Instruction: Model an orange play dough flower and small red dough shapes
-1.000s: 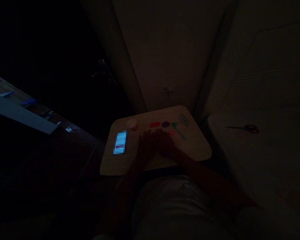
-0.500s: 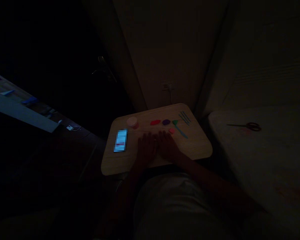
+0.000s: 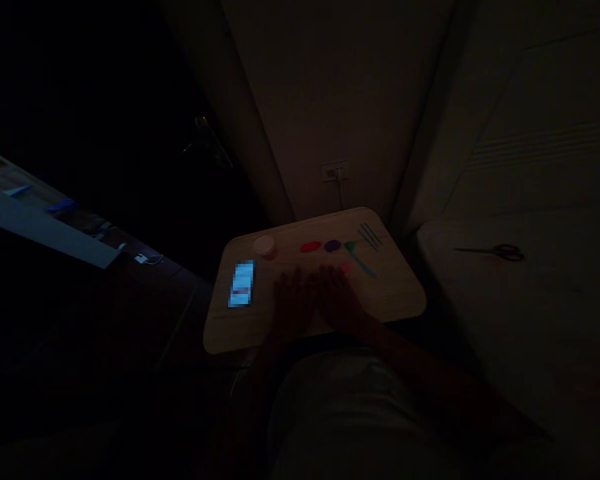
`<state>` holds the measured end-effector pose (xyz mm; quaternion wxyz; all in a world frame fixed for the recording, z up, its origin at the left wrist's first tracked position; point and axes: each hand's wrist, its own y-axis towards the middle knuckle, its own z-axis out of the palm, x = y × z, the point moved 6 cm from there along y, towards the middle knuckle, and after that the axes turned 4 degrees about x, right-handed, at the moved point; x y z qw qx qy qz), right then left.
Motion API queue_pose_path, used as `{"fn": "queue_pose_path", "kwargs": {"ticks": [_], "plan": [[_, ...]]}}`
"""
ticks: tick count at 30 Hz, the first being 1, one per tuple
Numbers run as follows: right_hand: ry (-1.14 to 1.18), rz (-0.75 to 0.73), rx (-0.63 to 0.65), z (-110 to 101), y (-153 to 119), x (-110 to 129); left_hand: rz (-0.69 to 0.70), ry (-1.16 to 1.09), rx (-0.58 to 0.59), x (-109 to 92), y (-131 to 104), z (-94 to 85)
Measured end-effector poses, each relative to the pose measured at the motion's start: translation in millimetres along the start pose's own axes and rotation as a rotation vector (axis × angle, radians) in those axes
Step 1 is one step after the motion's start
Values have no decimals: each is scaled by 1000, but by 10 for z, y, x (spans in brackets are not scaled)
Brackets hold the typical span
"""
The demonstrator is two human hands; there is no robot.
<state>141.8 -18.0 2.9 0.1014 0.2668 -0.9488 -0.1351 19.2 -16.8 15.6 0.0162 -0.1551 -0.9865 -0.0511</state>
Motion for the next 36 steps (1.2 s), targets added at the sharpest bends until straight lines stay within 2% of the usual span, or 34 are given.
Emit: {"fn": "queue_pose_path", "kwargs": {"ticks": [3,8,11,14,19,22,25,29,31,33,36], "plan": [[7,-13,13,10,43,-17,8,0,1,13,24,8],[14,14,53,105,366,-148,-42,8,11,99,310,99],[9,26,49,143,454,-187,-71,23,22,121,399,132],[9,28,36,121,360,-154,-58,43,27,92,307,106],[35,-12,28,-18,-34,-12,-1,29,0,23,-74,14],[50,-31,31,-59,-141,13,30,14,-20,4,-196,1],[38,-20,44,-22,-16,-31,13,14,-18,37,-116,42],[-1,4,62,67,279,-112,-43,14,-18,115,155,117],[-5,6,58,85,341,-126,-56,12,-24,133,241,134],[-2,4,48,73,301,-111,-56,15,-20,125,240,135],[9,10,34,6,92,-51,-44,14,-7,93,81,118]]}}
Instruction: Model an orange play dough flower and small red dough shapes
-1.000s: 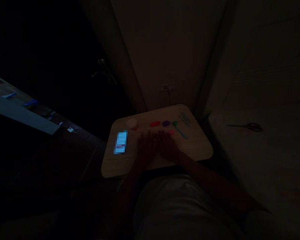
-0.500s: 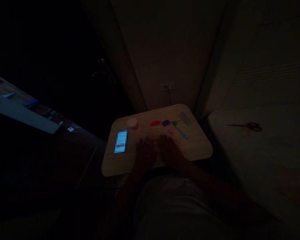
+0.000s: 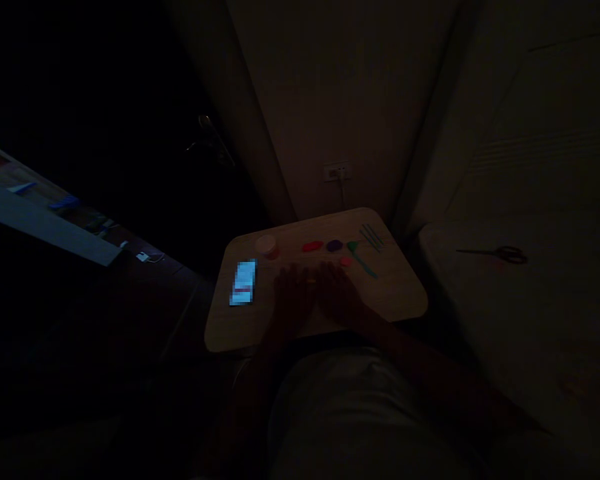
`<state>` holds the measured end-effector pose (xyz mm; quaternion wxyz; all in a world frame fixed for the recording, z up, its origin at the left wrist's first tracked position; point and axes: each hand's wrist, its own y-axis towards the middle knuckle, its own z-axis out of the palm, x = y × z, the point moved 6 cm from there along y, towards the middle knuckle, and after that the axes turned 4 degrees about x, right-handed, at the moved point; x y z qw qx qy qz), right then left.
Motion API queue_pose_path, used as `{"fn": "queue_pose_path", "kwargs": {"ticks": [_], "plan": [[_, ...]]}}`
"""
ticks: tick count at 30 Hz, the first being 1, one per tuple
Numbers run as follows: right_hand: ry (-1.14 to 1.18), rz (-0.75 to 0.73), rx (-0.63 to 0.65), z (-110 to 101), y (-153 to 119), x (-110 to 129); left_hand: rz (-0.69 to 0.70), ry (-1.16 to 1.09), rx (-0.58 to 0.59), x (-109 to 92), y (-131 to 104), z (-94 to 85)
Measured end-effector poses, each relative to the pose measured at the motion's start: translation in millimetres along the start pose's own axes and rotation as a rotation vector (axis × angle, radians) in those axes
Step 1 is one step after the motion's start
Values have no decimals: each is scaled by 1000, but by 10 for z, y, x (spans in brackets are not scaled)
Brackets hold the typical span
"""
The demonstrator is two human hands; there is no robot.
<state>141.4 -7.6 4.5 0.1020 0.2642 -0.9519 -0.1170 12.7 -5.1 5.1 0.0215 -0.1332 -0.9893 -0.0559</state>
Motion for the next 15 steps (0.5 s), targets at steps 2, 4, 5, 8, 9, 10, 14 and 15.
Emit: {"fn": "queue_pose_path", "kwargs": {"ticks": [2,4,5,8,9,10,14,15], "plan": [[17,-12,5,-46,-169,49,19,-10,-7,-5,-159,-19],[34,-26,22,-76,-287,78,59,-27,-27,0,-292,-29],[39,-30,31,-81,-310,80,82,-38,-34,8,-331,-25],[32,-19,45,-53,-216,44,99,-62,-39,62,-295,9],[24,-13,47,-32,-138,30,88,-64,-36,84,-235,24],[16,-2,46,-7,-45,16,73,-64,-30,103,-159,36],[3,87,35,71,314,-25,5,-41,-25,146,154,37],[2,110,36,79,365,-28,-6,-34,-31,148,199,26]]}}
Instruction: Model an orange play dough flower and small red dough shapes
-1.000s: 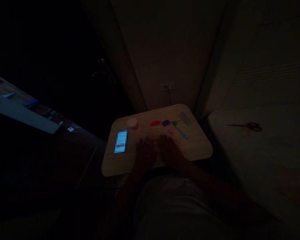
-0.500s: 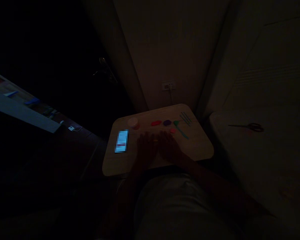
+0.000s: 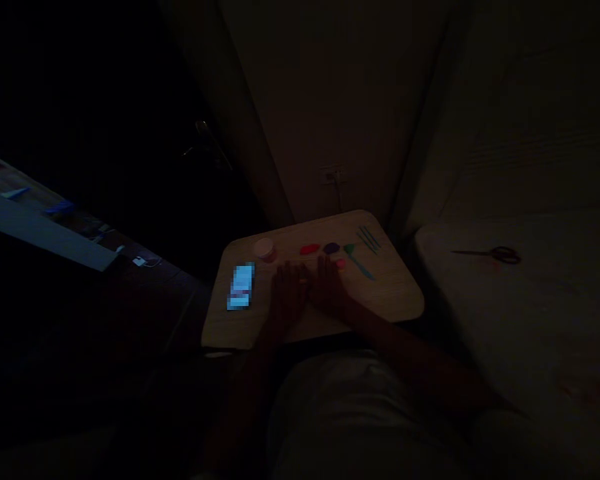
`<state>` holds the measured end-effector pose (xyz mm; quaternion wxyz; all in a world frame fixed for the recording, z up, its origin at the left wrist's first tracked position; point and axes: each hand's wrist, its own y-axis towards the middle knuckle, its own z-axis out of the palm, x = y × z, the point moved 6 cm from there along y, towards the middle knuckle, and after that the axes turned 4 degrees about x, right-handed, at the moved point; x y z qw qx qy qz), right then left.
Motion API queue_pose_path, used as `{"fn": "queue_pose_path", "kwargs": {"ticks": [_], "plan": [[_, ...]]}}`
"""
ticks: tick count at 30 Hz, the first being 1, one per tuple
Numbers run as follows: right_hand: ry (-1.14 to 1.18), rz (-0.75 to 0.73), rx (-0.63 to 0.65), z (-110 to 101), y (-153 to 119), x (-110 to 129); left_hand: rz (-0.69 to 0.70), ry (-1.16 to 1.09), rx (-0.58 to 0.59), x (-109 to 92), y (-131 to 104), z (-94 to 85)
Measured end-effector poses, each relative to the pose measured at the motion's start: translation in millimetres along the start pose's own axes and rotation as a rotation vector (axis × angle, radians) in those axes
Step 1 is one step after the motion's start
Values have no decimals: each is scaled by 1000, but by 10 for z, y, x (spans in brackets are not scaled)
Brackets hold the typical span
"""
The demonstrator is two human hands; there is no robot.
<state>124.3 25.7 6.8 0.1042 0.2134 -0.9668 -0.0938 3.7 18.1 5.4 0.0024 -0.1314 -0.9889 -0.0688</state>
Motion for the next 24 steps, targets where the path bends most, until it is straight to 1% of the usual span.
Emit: {"fn": "queue_pose_path", "kwargs": {"ticks": [3,9,11,14,18,20,22,24], "plan": [[-6,9,13,-6,-1,27,11,19,-11,-31,0,-34],[-5,-86,9,-35,-409,110,65,65,38,-151,-372,-86],[-4,-96,6,-19,-456,124,73,67,42,-180,-438,-99],[-18,-80,6,11,-329,117,62,67,41,-169,-365,-91],[-30,-18,23,22,-12,58,33,59,51,-79,-65,-44],[-28,0,32,15,80,36,19,50,64,-38,52,-22],[-27,5,40,3,84,33,17,44,68,-27,85,-17],[-21,-3,51,-11,4,51,20,42,62,-46,23,-32]]}}
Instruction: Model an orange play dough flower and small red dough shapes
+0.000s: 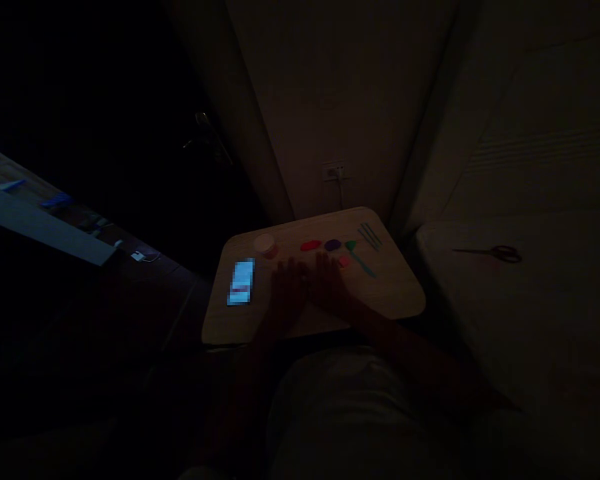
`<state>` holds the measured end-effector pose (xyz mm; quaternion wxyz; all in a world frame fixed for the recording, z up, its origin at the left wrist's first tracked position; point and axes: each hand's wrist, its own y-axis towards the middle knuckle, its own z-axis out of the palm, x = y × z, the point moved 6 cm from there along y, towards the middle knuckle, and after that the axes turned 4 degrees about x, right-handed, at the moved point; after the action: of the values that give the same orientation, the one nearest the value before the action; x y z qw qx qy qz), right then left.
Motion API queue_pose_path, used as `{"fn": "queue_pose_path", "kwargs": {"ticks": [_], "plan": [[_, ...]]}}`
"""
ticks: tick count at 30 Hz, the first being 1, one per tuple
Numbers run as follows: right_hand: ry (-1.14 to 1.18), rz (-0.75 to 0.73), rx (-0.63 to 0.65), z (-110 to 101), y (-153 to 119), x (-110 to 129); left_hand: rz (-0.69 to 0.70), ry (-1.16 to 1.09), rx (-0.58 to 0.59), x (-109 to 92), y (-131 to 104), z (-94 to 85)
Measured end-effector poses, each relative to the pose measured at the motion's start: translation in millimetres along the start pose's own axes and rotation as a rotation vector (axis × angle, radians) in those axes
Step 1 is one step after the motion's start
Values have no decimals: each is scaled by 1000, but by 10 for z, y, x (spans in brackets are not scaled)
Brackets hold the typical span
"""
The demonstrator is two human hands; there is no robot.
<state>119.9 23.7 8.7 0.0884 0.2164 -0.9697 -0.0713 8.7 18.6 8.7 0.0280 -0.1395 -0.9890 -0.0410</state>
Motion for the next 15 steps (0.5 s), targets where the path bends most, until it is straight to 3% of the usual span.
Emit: {"fn": "queue_pose_path", "kwargs": {"ticks": [8,11,15], "plan": [[34,-73,15,-38,-459,114,25,12,-19,-152,-497,-35],[17,-69,22,-32,-338,98,14,17,-1,-125,-405,-30],[4,-20,2,-20,-40,30,-13,0,12,-51,-118,-47]]}}
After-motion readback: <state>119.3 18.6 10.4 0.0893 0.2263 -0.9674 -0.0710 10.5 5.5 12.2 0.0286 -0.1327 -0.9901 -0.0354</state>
